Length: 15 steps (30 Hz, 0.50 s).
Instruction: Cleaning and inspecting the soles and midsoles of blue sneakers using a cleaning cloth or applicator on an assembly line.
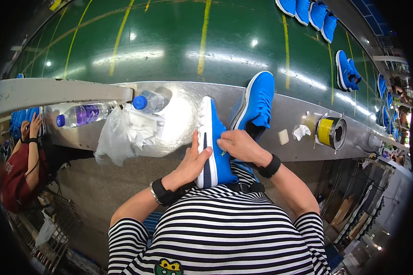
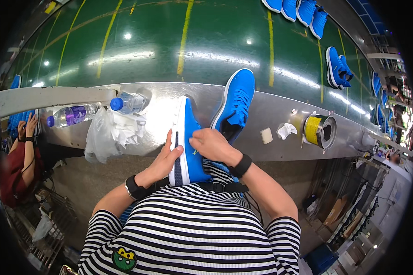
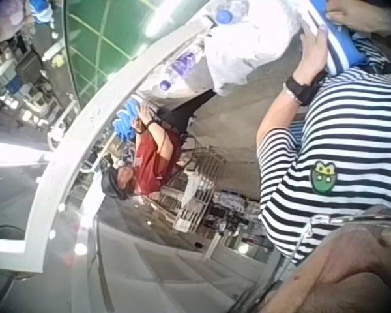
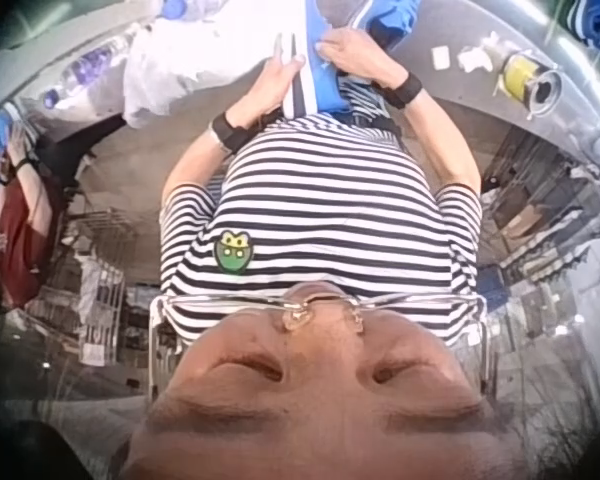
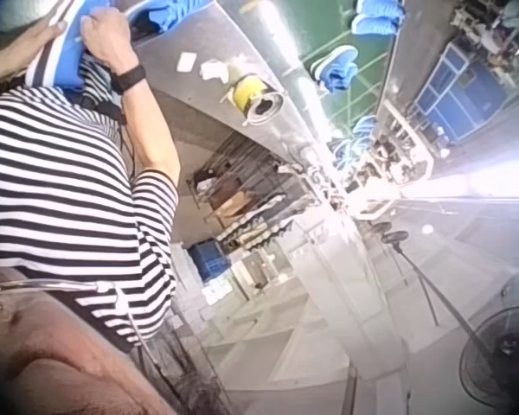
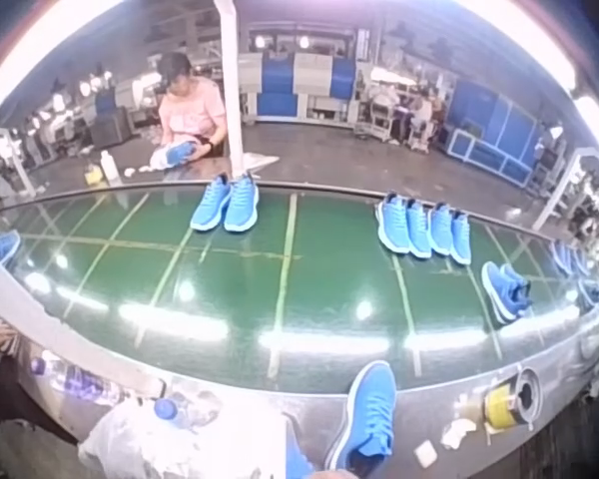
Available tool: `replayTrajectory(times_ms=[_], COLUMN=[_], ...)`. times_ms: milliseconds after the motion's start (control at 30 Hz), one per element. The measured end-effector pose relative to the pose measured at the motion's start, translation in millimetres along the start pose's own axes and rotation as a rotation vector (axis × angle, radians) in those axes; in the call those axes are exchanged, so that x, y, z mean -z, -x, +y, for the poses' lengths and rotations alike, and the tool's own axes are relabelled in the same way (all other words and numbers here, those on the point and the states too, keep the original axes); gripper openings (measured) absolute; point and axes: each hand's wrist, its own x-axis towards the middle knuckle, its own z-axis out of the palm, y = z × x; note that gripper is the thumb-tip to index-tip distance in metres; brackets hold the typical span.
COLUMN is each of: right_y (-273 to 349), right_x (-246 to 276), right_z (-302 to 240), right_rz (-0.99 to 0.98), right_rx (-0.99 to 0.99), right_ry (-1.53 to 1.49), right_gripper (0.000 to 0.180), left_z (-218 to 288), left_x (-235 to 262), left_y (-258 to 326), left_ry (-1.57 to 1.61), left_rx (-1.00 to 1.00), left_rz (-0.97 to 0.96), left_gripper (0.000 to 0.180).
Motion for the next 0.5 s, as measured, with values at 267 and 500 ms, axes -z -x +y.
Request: replayTrajectory(times_ms=[267,500], right_y=[-6.7,4.5], right_x=[-14.8,-4.5], right_z=[1.8,-0.5], right_rz=[0.272,-0.075], right_rx=[0.001,0.035], right_ry=[0.086,0.093], right_gripper=[0.027,0.028], left_z=[1.0,5.6], left_x=[0.2,4.0], left_y=[-2.2,-0.2], left_ry=[-0.075,-0.025], left_rx=[0.018,0.009], left_rz=[-0.033,-0.024], left_gripper=[0.082,0.081])
